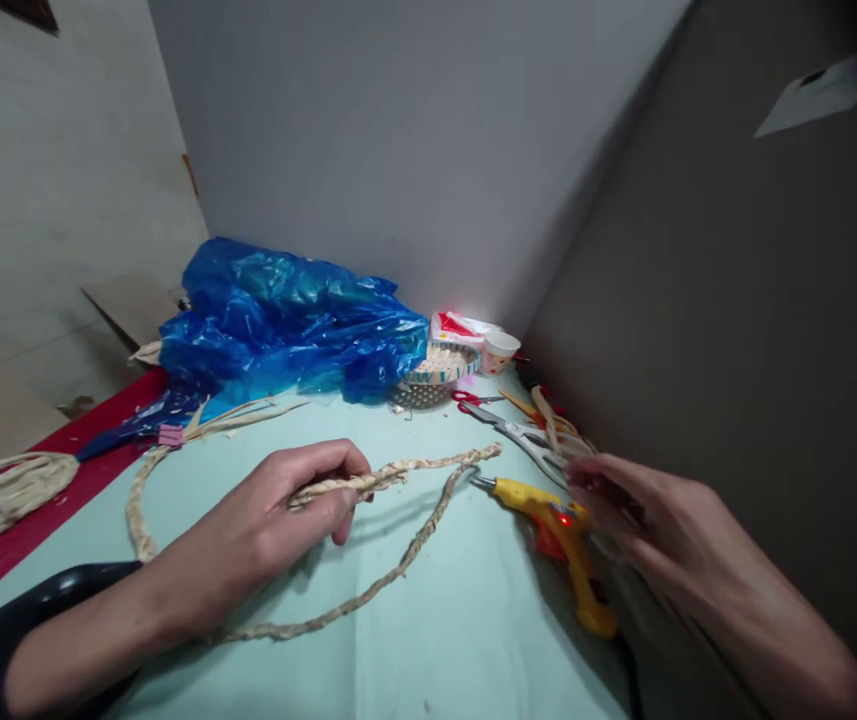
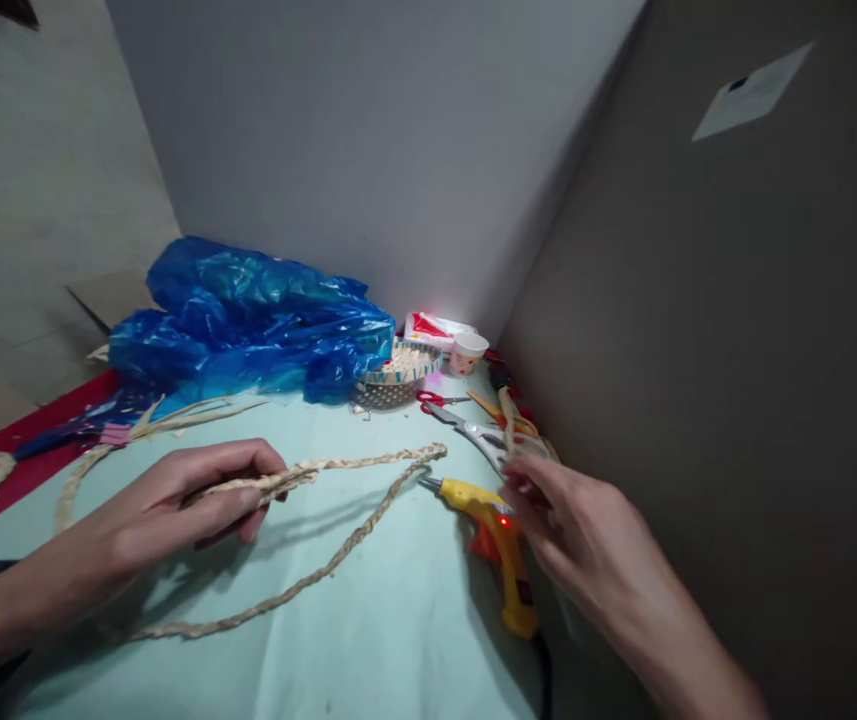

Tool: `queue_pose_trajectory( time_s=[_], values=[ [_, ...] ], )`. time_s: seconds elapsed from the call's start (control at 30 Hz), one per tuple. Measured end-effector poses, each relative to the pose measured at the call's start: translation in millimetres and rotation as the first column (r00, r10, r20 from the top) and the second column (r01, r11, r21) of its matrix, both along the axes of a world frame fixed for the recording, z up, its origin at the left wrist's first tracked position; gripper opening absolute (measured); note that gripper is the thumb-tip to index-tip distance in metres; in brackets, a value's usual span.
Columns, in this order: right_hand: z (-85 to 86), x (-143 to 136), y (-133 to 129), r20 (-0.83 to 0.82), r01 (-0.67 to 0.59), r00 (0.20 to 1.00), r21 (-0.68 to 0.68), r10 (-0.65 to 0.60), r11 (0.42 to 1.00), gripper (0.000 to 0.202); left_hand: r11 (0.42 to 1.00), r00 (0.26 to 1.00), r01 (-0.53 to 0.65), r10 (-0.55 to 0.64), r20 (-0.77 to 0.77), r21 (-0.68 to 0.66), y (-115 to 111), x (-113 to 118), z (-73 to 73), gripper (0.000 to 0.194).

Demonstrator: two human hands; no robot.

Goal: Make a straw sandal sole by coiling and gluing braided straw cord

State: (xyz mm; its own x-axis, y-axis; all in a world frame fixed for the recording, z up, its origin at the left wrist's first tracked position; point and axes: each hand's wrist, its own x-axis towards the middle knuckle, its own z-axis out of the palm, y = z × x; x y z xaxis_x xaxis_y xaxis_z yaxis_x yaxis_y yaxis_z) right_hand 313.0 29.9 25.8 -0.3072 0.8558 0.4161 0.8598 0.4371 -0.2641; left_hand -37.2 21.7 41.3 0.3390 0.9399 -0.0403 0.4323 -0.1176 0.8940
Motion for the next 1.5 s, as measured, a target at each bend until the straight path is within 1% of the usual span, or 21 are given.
queue_pose_trajectory(
  time_s=[0.07, 0.13, 0.17, 0.2, 0.27, 0.37, 0.5, 0.63, 0.7, 0.77, 0.83, 0.9, 0.97, 1.03, 1.1, 1.2, 1.27, 1.33, 1.43, 1.47, 1.5],
  values=[
    [5.6, -23, 0, 0.024, -0.13, 0.991, 0.057, 0.129, 0.99, 0.027, 1.0, 1.0, 0.013, -0.013, -0.018, 0.018, -1, 1, -1.4, 0.027],
    [9.5, -52, 2, 0.092, -0.293, 0.954, 0.093, 0.285, 0.952, 0.037, 0.999, 0.998, 0.041, -0.04, -0.038, 0.017, -1, 1, -3.6, 0.029],
    [10.6, -65, 3, 0.112, -0.366, 0.927, 0.073, 0.357, 0.928, 0.038, 0.998, 0.997, 0.064, -0.063, -0.042, 0.013, -1, 1, -5.0, 0.029],
    [11.2, -76, 5, 0.118, -0.414, 0.906, 0.047, 0.407, 0.909, 0.032, 0.996, 0.996, 0.084, -0.083, -0.041, 0.009, 0, 0, -6.4, 0.028],
    [11.3, -91, 10, 0.109, -0.474, 0.878, 0.054, 0.466, 0.879, 0.023, 0.994, 0.994, 0.107, -0.106, -0.028, 0.019, 1, -2, -9.3, 0.026],
    [10.9, -96, 16, 0.094, -0.513, 0.857, 0.066, 0.506, 0.856, 0.03, 0.993, 0.993, 0.109, -0.106, -0.05, 0.054, 4, -5, -13.8, 0.024],
    [11.0, -93, 18, 0.108, -0.487, 0.871, 0.057, 0.48, 0.871, 0.037, 0.986, 0.98, 0.139, -0.123, -0.154, 0.092, 6, -7, -22.3, 0.024],
    [10.7, -95, 14, 0.151, -0.478, 0.869, 0.012, 0.47, 0.879, 0.032, 0.973, 0.962, 0.172, -0.132, -0.239, 0.157, -1, -2, -29.7, 0.022],
    [10.1, -97, 13, 0.155, -0.491, 0.861, 0.002, 0.485, 0.871, 0.03, 0.974, 0.969, 0.119, -0.071, -0.237, 0.193, -8, 4, -30.7, 0.02],
    [9.3, -98, 14, 0.155, -0.5, 0.855, -0.004, 0.494, 0.866, 0.029, 0.982, 0.976, 0.026, 0.016, -0.219, 0.187, -16, 11, -29.9, 0.02],
    [8.5, -100, 15, 0.158, -0.502, 0.853, -0.009, 0.497, 0.865, 0.028, 0.985, 0.975, -0.037, 0.073, -0.21, 0.169, -22, 16, -28.6, 0.03],
    [7.3, -102, 16, 0.16, -0.502, 0.852, -0.015, 0.498, 0.865, 0.028, 0.983, 0.973, -0.054, 0.091, -0.212, 0.174, -26, 19, -28.2, 0.044],
    [4.9, -104, 16, 0.141, -0.49, 0.861, -0.023, 0.488, 0.871, 0.027, 0.984, 0.975, -0.022, 0.061, -0.216, 0.178, -27, 19, -29.8, 0.051],
    [0.9, -106, 16, 0.08, -0.456, 0.886, -0.036, 0.457, 0.889, 0.02, 0.98, 0.975, 0.01, 0.034, -0.22, 0.2, -26, 16, -33.9, 0.052],
    [-4.4, -109, 15, -0.021, -0.442, 0.897, -0.055, 0.442, 0.895, 0.012, 0.972, 0.97, 0.054, 0.003, -0.242, 0.229, -25, 12, -40.5, 0.046],
    [-10.4, -116, 15, -0.138, -0.488, 0.87, -0.105, 0.474, 0.866, 0.005, 0.955, 0.953, 0.16, -0.084, -0.292, 0.249, -25, 6, -50.6, 0.039],
    [-9.9, -118, 15, -0.153, -0.508, 0.858, -0.109, 0.49, 0.855, 0.007, 0.942, 0.946, 0.184, -0.093, -0.309, 0.28, -26, 4, -54.1, 0.033],
    [-4.4, -115, 14, -0.113, -0.493, 0.867, -0.045, 0.486, 0.869, 0.011, 0.916, 0.945, 0.189, -0.072, -0.319, 0.353, -26, 4, -54.1, 0.027],
    [9.3, -93, 6, -0.084, -0.351, 0.928, 0.125, 0.362, 0.928, 0.03, 0.852, 0.936, 0.228, -0.058, -0.348, 0.472, -25, 3, -51.1, 0.028],
    [12.9, -81, 1, -0.12, -0.233, 0.96, 0.165, 0.254, 0.958, 0.025, 0.835, 0.93, 0.235, -0.044, -0.365, 0.498, -24, 3, -50.2, 0.029],
    [14.8, -68, -5, -0.122, -0.112, 0.984, 0.146, 0.13, 0.983, 0.014, 0.817, 0.925, 0.236, -0.023, -0.38, 0.526, -22, 2, -49.5, 0.029]
  ],
)
